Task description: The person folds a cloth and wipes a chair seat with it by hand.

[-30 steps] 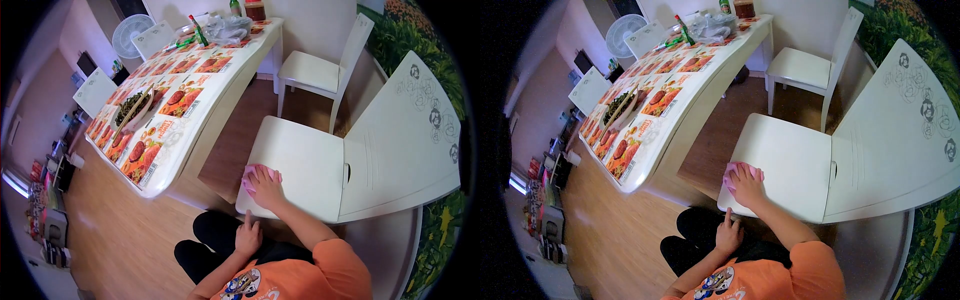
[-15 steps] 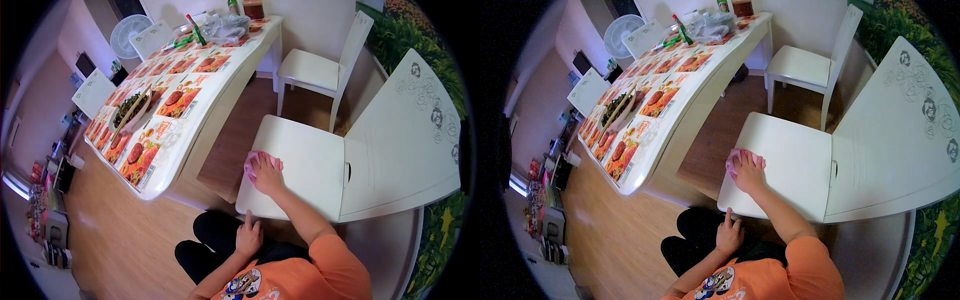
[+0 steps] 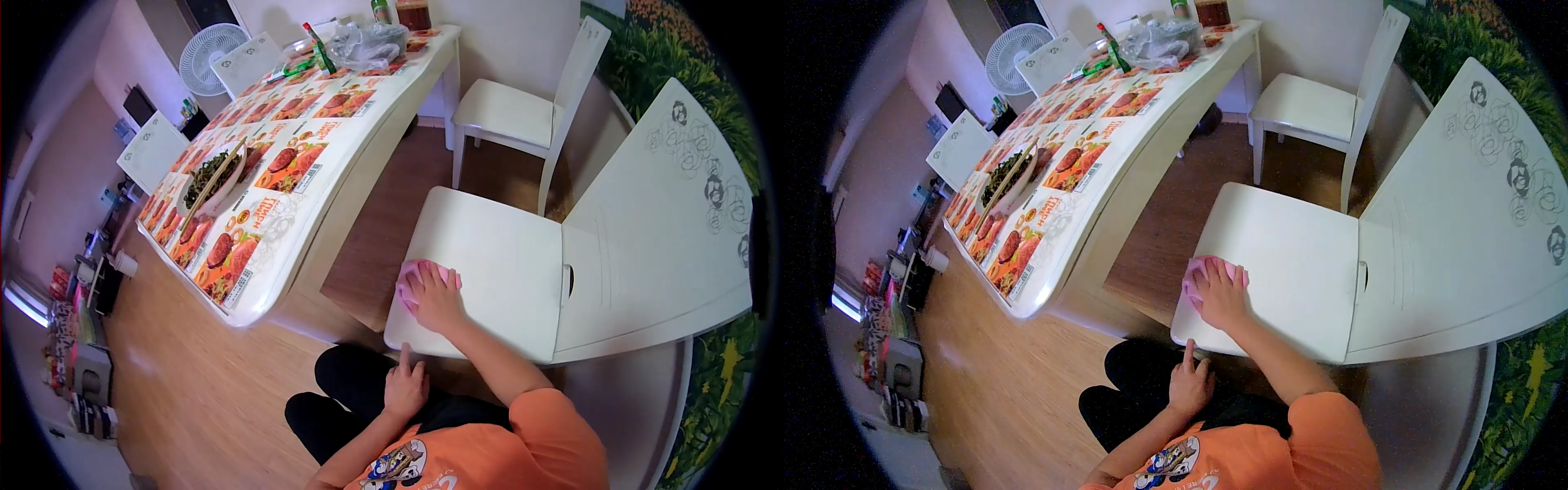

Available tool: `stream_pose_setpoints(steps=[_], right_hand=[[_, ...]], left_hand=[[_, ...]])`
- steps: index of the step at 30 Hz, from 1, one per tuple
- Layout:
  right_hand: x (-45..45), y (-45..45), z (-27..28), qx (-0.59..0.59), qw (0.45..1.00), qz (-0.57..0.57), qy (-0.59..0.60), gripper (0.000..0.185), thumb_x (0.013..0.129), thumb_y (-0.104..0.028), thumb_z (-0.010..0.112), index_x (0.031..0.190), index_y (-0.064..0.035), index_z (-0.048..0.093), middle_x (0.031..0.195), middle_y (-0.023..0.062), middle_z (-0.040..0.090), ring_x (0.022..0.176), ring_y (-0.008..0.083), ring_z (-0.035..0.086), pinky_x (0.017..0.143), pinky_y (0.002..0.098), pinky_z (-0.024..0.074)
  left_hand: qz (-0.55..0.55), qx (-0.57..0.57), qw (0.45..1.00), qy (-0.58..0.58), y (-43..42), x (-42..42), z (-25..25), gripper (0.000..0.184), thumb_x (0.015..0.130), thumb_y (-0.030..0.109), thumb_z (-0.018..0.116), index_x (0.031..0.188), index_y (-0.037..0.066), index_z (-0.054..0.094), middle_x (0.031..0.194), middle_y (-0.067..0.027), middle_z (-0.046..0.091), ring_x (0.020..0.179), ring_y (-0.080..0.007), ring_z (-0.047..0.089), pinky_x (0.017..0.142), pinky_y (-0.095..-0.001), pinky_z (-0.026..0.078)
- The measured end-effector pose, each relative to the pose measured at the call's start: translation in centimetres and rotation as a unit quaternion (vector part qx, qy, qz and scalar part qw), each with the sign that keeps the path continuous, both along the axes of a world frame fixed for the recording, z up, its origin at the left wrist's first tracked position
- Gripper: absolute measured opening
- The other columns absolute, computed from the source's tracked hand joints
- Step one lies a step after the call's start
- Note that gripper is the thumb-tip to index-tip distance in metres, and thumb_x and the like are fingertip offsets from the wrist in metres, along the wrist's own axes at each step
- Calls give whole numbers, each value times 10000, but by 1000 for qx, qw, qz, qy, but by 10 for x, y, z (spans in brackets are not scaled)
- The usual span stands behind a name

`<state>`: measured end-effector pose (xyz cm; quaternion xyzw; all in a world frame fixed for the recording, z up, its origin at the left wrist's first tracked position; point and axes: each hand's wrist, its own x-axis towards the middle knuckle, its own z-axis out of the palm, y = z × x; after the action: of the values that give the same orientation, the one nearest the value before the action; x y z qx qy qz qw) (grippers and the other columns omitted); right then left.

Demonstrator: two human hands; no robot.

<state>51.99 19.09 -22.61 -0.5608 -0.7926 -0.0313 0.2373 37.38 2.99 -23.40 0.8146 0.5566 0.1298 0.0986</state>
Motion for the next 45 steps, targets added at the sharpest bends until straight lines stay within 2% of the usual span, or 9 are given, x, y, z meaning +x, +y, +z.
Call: stream_pose_setpoints(steps=[6,10,12,21,33,35,39,41,45], right_hand=[[4,37,4,7,1000,-30,1,548,896,-388,637,1349,-91,552,1440,199,505,1371,353,439,997,690,326],[1,42,2,13,999,-47,-5,568,892,-390,643,1363,-90,537,1449,200,493,1380,357,425,990,696,325],[-2,39,1,25,998,-57,23,540,849,-371,683,1301,-89,601,1445,189,493,1389,358,394,1001,706,298],[2,15,-4,15,999,-36,-1,572,856,-399,670,1336,-102,576,1460,190,484,1401,365,381,998,707,295],[14,74,-10,25,997,-77,18,575,864,-392,671,1346,-98,566,1461,197,492,1382,375,423,1004,688,283],[14,72,-10,19,996,-81,20,576,864,-392,671,1348,-98,565,1467,198,486,1388,375,415,1006,689,281],[11,56,-8,-1,996,-83,19,577,871,-394,667,1356,-100,562,1487,199,466,1405,375,392,1011,701,272],[10,41,-5,-6,997,-76,9,572,875,-392,663,1357,-101,562,1494,198,459,1415,374,380,1015,703,270],[8,10,2,-25,999,-46,-11,561,876,-388,661,1351,-105,566,1486,189,466,1421,367,365,1022,704,276]], left_hand=[[0,7,1000,6,1,1,-3,401,836,208,713,1208,69,651,1527,-326,337,933,-428,654,847,-479,545],[0,18,1000,-2,0,0,-5,395,834,205,714,1198,64,657,1512,-324,357,920,-423,657,834,-476,549],[0,23,1000,-4,1,0,-6,393,834,205,713,1196,63,659,1508,-324,361,917,-422,658,831,-475,551],[0,32,999,0,0,-2,-7,389,830,204,712,1191,68,668,1520,-305,355,915,-419,656,828,-473,551],[-9,32,999,-14,1,-1,-3,395,826,201,722,1188,57,656,1516,-307,354,899,-424,656,802,-479,553],[8,5,1000,1,-1,1,3,350,847,206,694,1166,70,648,1494,-280,395,958,-399,652,877,-458,529],[11,4,1000,5,0,2,3,352,851,208,690,1174,73,648,1495,-276,395,963,-402,652,880,-457,529],[2,12,1000,-2,1,1,-2,392,835,222,713,1198,83,659,1521,-312,347,911,-432,654,822,-486,550],[4,15,1000,-4,0,0,-4,390,837,227,710,1201,94,662,1527,-315,340,927,-433,651,837,-485,546]])
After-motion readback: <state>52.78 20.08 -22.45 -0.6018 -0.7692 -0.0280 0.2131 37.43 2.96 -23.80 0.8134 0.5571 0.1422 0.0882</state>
